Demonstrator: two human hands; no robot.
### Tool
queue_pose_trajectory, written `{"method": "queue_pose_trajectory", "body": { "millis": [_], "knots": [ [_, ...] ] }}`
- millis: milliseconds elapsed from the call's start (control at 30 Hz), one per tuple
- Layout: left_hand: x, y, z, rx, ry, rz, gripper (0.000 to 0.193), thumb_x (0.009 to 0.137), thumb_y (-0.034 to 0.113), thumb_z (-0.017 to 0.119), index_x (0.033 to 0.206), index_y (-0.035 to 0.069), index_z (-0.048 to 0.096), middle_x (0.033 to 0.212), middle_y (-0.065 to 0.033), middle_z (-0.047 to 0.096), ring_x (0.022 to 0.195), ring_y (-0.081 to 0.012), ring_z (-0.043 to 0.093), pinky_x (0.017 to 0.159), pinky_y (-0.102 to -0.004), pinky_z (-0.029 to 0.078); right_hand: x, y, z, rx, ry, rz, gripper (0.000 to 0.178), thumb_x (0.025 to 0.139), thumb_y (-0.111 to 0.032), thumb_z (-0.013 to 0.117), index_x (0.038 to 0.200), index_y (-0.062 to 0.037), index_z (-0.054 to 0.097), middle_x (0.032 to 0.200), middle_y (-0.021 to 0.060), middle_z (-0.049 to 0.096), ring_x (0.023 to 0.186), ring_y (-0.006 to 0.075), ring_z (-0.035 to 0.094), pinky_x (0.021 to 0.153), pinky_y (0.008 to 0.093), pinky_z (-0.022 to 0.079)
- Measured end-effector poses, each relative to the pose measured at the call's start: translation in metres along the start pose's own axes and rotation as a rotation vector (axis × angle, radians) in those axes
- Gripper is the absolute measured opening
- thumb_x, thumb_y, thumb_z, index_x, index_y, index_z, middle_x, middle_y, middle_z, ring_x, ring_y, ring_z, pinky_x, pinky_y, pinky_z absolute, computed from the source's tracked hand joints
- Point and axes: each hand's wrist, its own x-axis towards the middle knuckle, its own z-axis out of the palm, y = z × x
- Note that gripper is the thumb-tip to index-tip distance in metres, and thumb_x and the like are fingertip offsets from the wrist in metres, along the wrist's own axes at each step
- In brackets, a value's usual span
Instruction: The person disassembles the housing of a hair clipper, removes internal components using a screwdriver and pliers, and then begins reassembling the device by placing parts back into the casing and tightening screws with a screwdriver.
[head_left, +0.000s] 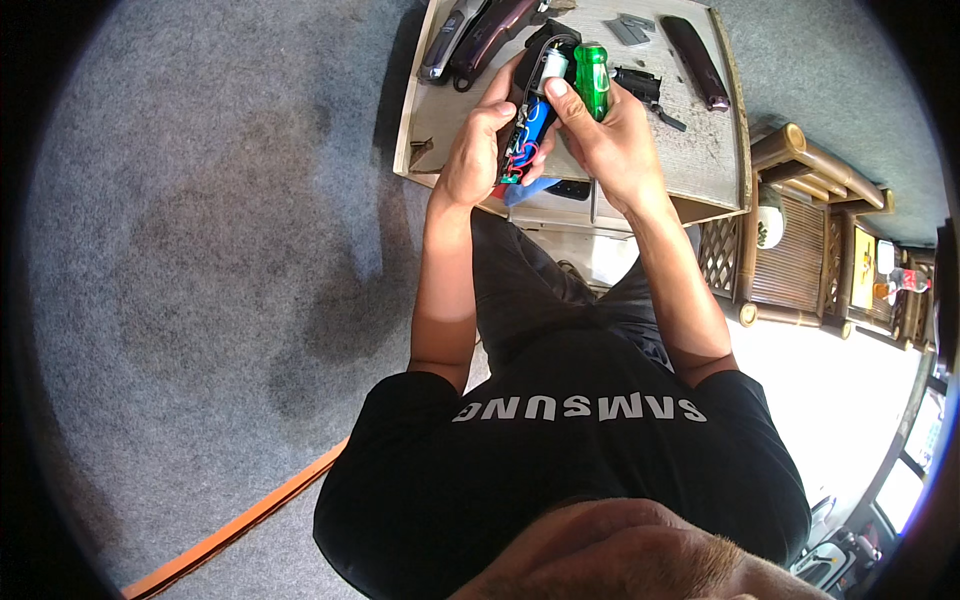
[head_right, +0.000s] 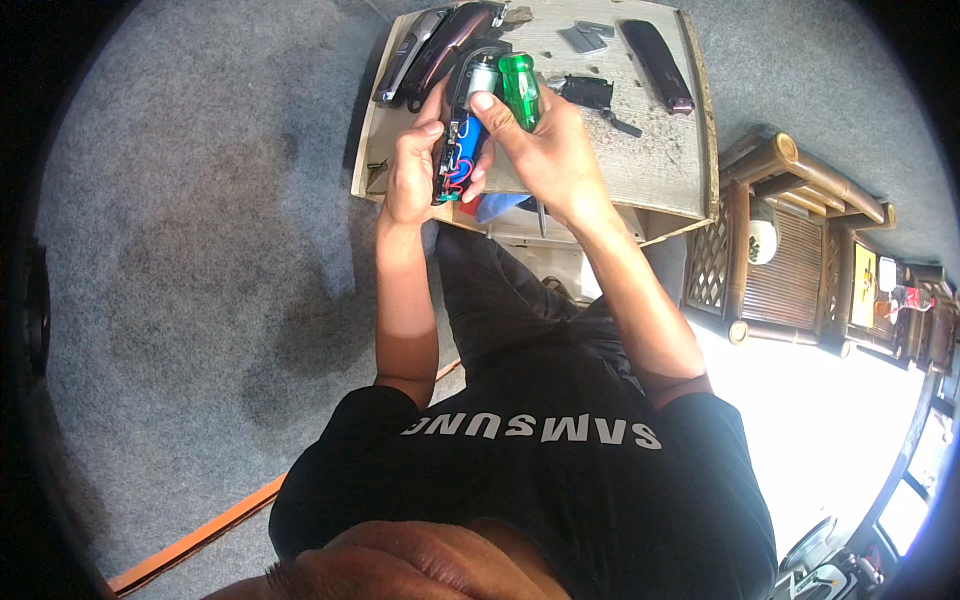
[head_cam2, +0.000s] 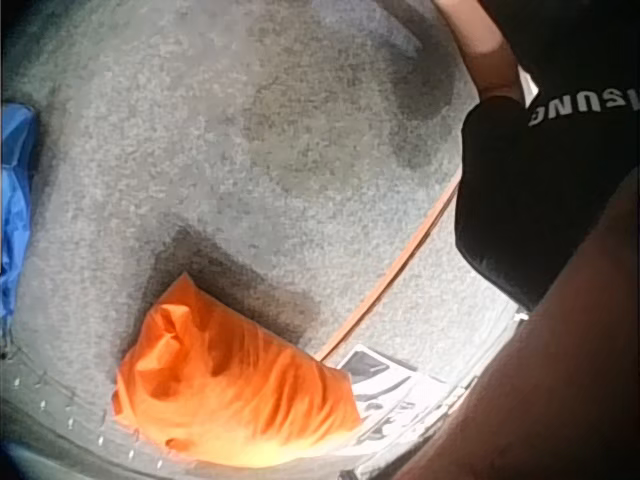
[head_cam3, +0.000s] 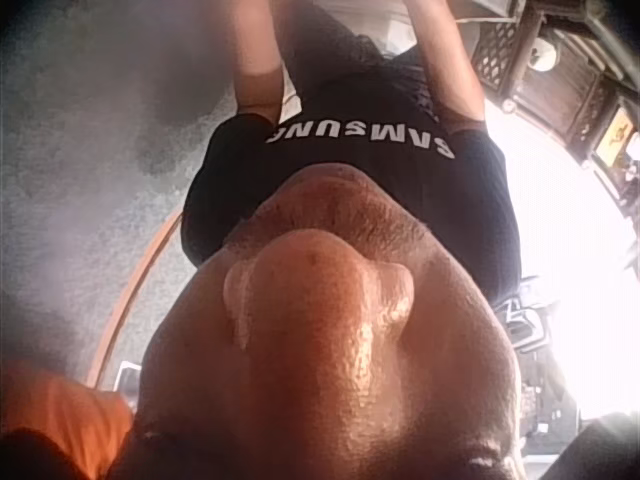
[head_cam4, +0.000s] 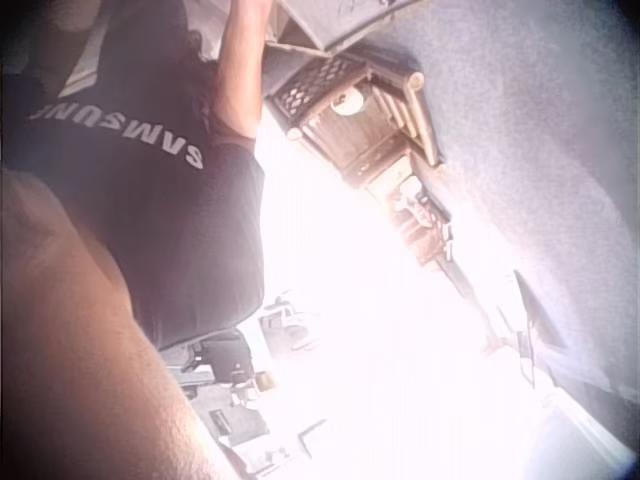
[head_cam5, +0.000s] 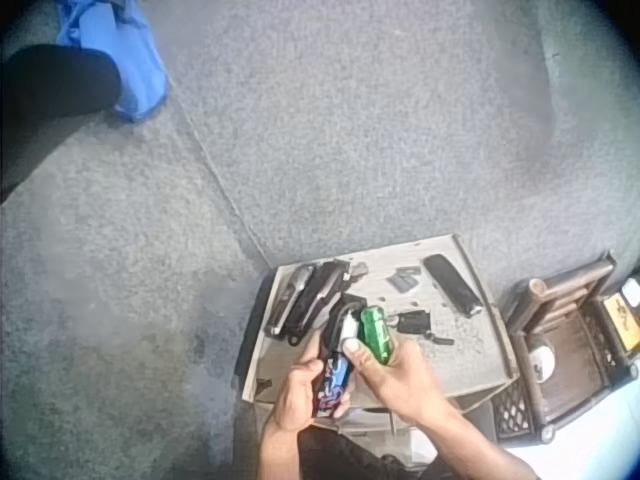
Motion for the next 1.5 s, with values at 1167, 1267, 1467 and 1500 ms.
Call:
{"method": "queue_pose_trajectory", "body": {
  "millis": [1167,1267,1467,1500],
  "knots": [
    [-0.002,0.002,0.0,-0.024,-0.013,-0.003,0.071,0.098,0.031,0.033,0.166,0.013,0.023,0.085,-0.012,0.061,0.065,-0.0136,0.056,0.058,-0.0303,0.051,0.003,0.017,-0.004,-0.075,0.07,-0.012,0.033,0.104,-0.032,0.069,0.105,0.0007,0.068,0.08,0.0,0.067,0.077,0.0048,0.055,0.068,0.0261,0.047],
    [-0.002,0.003,0.002,-0.01,-0.009,-0.006,0.07,0.099,0.032,0.033,0.166,0.013,0.023,0.084,-0.0113,0.061,0.066,-0.0134,0.056,0.057,-0.0302,0.05,0.003,0.015,-0.003,-0.017,0.047,-0.031,0.033,0.104,-0.032,0.069,0.105,0.0005,0.068,0.08,-0.0001,0.067,0.076,0.0048,0.055,0.068,0.026,0.046],
    [-0.003,0.002,0.004,-0.099,0.009,0.005,0.068,0.102,0.036,0.033,0.165,0.014,0.023,0.081,-0.0102,0.06,0.063,-0.0132,0.055,0.054,-0.0296,0.049,0.0,0.006,-0.002,0.036,0.003,0.023,0.034,0.104,-0.033,0.07,0.106,0.001,0.068,0.081,0.0009,0.068,0.077,0.0047,0.056,0.07,0.026,0.047],
    [-0.002,0.003,0.004,-0.098,0.009,0.005,0.068,0.102,0.036,0.033,0.165,0.014,0.023,0.081,-0.0102,0.06,0.063,-0.0132,0.055,0.054,-0.0296,0.049,0.001,0.01,-0.002,-0.006,0.031,-0.001,0.034,0.104,-0.033,0.07,0.106,0.0011,0.068,0.081,0.0014,0.069,0.078,0.0049,0.056,0.071,0.0262,0.048]
  ]
}}
